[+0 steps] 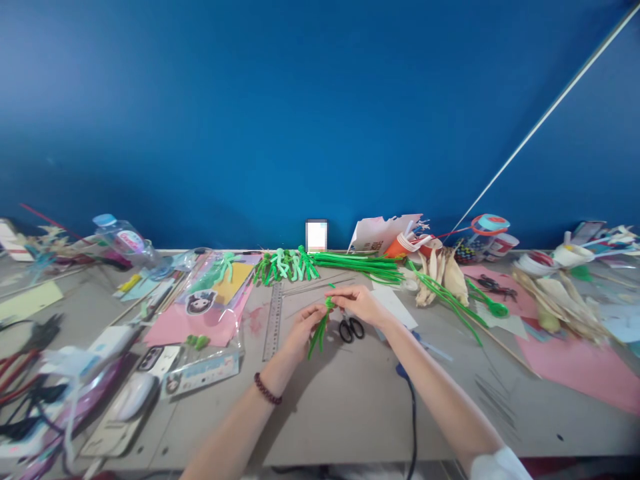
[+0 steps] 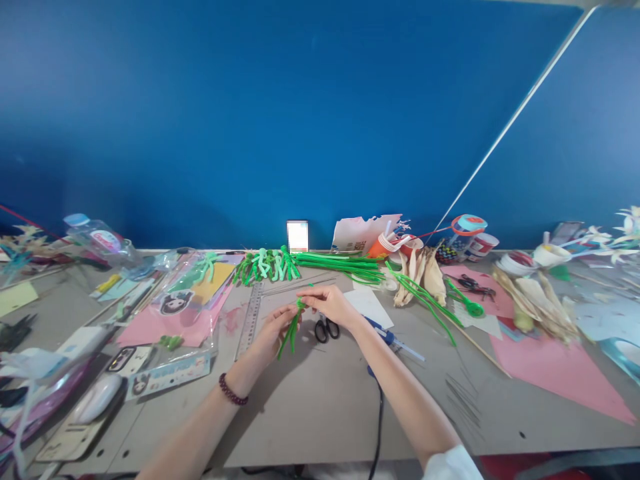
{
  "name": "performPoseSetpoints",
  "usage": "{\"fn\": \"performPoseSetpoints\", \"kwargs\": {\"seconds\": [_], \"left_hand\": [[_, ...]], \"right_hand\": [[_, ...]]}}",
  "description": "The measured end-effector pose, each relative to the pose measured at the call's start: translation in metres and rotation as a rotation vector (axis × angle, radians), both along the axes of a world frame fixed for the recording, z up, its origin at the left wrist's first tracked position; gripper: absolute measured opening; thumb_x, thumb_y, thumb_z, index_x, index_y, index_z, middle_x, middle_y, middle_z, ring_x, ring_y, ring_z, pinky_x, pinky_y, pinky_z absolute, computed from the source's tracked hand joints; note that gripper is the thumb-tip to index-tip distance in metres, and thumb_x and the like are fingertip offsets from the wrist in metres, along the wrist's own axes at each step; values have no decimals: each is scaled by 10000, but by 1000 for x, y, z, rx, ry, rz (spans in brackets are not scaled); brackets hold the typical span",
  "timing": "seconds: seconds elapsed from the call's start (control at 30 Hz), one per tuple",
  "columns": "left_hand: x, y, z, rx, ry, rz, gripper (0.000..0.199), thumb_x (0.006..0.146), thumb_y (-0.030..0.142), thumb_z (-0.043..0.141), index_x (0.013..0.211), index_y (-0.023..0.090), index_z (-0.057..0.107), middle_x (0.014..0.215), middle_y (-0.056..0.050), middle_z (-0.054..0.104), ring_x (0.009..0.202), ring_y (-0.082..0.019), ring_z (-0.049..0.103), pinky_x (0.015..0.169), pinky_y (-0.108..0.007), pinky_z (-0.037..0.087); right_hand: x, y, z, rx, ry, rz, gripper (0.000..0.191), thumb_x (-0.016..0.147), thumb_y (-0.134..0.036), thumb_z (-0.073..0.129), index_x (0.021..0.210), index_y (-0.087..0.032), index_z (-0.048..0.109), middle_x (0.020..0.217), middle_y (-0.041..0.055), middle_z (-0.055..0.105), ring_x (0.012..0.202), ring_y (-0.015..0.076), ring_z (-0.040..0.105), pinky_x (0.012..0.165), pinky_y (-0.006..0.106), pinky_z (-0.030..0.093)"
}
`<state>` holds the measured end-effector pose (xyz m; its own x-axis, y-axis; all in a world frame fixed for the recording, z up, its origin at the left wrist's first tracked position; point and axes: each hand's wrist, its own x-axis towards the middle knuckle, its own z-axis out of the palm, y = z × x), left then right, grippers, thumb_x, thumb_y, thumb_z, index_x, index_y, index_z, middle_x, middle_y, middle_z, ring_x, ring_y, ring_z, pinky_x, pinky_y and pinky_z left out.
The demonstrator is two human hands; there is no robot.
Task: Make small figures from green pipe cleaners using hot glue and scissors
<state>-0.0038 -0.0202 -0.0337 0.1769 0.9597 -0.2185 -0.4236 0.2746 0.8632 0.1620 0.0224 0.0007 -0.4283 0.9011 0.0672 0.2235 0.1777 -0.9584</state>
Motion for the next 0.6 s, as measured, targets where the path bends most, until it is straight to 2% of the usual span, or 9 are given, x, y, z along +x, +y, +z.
{"fn": "performPoseSetpoints", "kwargs": {"seconds": [0.13, 0.27, 0.4, 0.5, 0.6], "left_hand": [[1, 0, 1, 34, 5, -41, 225, 669, 358, 704, 695, 136, 672, 641, -38, 626, 553, -113, 533, 547, -234, 391], [1, 1, 1, 69, 17, -36, 235, 646, 357, 729, 670, 130, 674, 623, -25, 603, 552, -99, 510, 561, -225, 392], [1, 3, -4, 92, 48, 20, 251, 640, 372, 730, 673, 126, 689, 602, -16, 588, 543, -88, 478, 551, -217, 368], [1, 3, -7, 108, 89, 101, 262, 649, 383, 712, 645, 122, 690, 574, -14, 575, 533, -88, 454, 536, -219, 347], [2, 3, -8, 109, 114, 177, 266, 648, 386, 701, 613, 124, 678, 546, -7, 555, 530, -92, 445, 532, -222, 334]], "right_hand": [[-1, 0, -2, -3, 39, -8, 315, 753, -401, 631, 970, -190, 721, 840, 42, 704, 663, 144, 600, 672, 280, 495], [-1, -1, -1, -16, 63, -20, 290, 750, -388, 637, 948, -195, 723, 836, 40, 710, 718, 170, 647, 722, 303, 517], [-4, -2, -1, 2, 65, -47, 284, 740, -367, 644, 946, -189, 726, 918, 59, 718, 818, 212, 672, 800, 347, 523], [-11, -5, -2, 86, 48, -108, 249, 739, -347, 645, 914, -196, 736, 958, 61, 715, 923, 232, 654, 866, 361, 506], [-18, -10, -5, 174, 48, -159, 223, 766, -337, 615, 896, -205, 740, 962, 58, 716, 948, 230, 647, 873, 358, 508]]}}
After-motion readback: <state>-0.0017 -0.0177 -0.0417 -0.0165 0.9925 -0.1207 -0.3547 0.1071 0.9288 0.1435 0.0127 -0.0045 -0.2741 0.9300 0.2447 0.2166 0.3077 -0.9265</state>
